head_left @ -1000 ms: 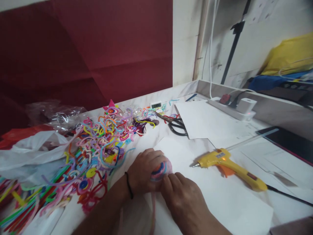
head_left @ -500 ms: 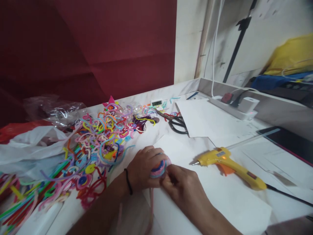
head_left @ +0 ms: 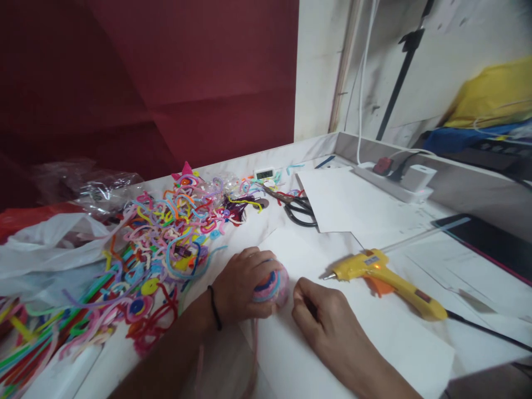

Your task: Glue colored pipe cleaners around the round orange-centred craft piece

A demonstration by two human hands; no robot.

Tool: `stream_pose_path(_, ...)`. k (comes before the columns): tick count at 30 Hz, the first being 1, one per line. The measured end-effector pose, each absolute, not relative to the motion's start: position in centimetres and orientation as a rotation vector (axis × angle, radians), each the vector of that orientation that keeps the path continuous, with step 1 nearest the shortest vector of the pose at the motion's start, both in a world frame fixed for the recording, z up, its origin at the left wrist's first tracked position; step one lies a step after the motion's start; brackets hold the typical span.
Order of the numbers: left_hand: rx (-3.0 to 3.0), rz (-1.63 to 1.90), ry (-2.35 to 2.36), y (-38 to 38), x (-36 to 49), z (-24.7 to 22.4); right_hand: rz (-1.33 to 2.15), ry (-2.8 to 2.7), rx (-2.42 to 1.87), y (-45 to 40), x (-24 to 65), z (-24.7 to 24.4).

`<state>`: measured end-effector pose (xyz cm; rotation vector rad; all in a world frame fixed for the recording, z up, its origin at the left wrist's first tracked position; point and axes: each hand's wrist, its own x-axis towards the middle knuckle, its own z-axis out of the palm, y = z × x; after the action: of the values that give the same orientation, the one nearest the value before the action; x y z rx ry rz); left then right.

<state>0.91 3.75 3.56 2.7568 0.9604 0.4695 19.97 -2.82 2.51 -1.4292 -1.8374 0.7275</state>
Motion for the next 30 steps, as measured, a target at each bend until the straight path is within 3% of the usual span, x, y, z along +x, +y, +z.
stream_pose_path(12, 2.740, 0.506, 0.961, 3.6, 0.8, 3.6, 0.519, -2.343, -1.259, -5.3, 21.9, 2.1)
stream_pose_path(30, 2.687, 0.632, 1.098, 2.8, 1.9, 3.0, 0.690, -2.068, -1.380, -2.4, 22.1, 3.2)
